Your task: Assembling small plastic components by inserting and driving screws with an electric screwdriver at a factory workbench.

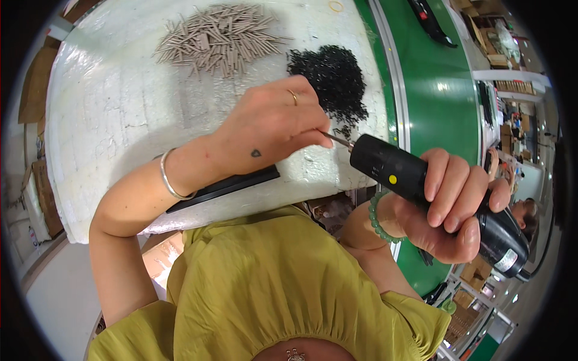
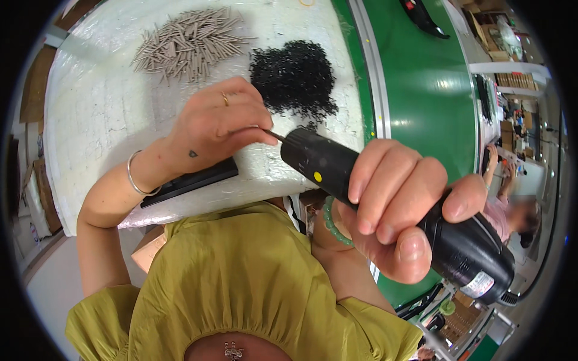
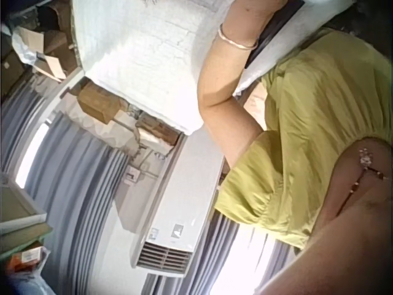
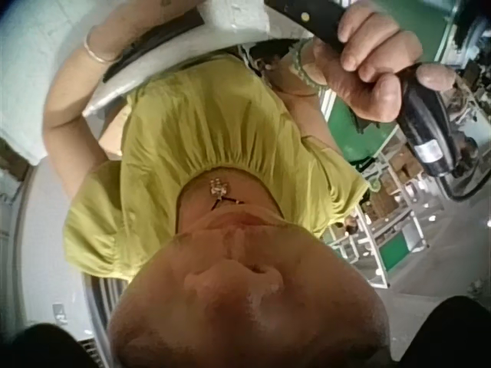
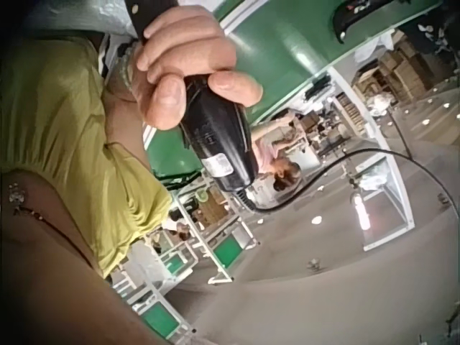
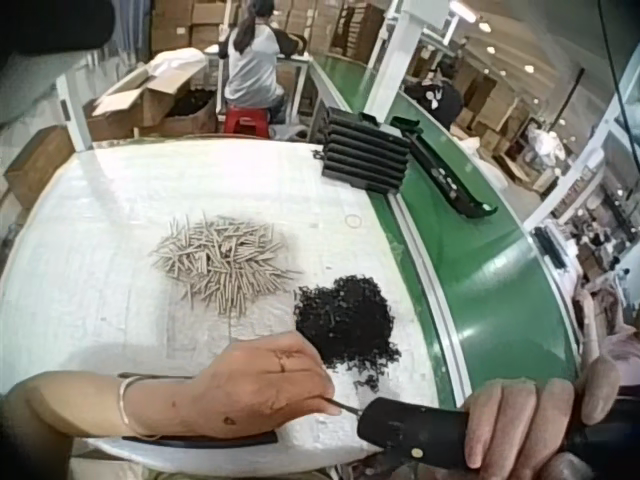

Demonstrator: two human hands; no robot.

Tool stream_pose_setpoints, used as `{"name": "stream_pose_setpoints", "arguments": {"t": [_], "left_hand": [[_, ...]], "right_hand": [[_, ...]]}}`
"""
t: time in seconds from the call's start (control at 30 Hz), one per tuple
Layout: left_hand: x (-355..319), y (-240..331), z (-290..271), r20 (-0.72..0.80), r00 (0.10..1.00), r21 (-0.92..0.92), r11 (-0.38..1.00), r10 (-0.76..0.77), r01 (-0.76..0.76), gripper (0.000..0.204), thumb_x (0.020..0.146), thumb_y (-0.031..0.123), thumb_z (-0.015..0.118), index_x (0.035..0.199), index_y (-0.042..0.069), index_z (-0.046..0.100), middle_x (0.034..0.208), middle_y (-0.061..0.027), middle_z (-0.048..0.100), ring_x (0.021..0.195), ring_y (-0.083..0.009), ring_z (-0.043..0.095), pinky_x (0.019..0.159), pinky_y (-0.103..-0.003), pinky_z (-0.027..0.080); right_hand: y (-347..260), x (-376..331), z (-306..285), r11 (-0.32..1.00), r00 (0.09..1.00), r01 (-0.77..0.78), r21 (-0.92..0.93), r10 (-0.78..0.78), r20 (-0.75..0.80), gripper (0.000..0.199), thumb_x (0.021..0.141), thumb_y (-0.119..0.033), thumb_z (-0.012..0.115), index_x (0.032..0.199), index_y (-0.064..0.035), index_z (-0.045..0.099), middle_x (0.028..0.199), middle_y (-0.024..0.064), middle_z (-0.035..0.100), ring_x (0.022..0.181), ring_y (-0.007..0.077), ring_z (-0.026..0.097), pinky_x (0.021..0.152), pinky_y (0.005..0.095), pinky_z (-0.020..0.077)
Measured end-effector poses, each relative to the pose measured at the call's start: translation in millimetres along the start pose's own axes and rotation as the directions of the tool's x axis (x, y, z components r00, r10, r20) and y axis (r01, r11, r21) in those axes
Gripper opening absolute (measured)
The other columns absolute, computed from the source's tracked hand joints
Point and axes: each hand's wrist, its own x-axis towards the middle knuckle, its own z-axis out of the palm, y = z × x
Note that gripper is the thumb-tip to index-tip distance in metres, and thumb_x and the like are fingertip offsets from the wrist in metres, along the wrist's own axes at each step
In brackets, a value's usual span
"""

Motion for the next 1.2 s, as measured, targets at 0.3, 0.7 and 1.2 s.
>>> {"name": "stream_pose_setpoints", "arguments": {"t": [0.3, 0.7, 1.2], "left_hand": [[-2, -14, -32, 0.077, 0.997, 0.187, 0.982, -0.022, 0.007, 0.017, 0.068, 0.01, 0.075, 0.083, 0.007, 0.068, 0.091, -0.0042, 0.065, 0.092, -0.0223, 0.058, 0.071, -0.034, 0.05], [24, -61, -78, 0.668, 0.728, 0.586, 0.713, -0.157, -0.385, 0.004, 0.069, 0.001, 0.058, 0.073, 0.002, 0.059, 0.087, -0.006, 0.057, 0.1, -0.0213, 0.05, 0.084, -0.034, 0.045], [24, -68, -83, 0.651, 0.754, 0.548, 0.743, -0.089, -0.385, 0.006, 0.076, 0.007, 0.06, 0.08, 0.006, 0.064, 0.084, -0.0009, 0.059, 0.094, -0.0192, 0.054, 0.08, -0.032, 0.049]], "right_hand": [[15, -9, 0, 0.996, 0.997, -0.032, -0.081, 0.037, 0.068, 0.031, 0.076, -0.011, 0.052, 0.107, -0.0089, 0.047, 0.06, -0.0038, 0.043, 0.051, 0.0067, 0.044, 0.057, 0.0239, 0.0355], [8, -13, -4, 1.0, 1.0, -0.006, -0.025, 0.006, 0.011, 0.031, 0.077, -0.011, 0.051, 0.107, -0.0078, 0.046, 0.062, -0.0027, 0.042, 0.051, 0.0076, 0.041, 0.057, 0.0254, 0.0333], [15, -12, 2, 1.0, 1.0, -0.015, 0.003, 0.015, -0.017, 0.034, 0.078, -0.007, 0.051, 0.11, -0.0077, 0.042, 0.06, 0.0008, 0.045, 0.048, 0.012, 0.045, 0.054, 0.0288, 0.0371]]}}
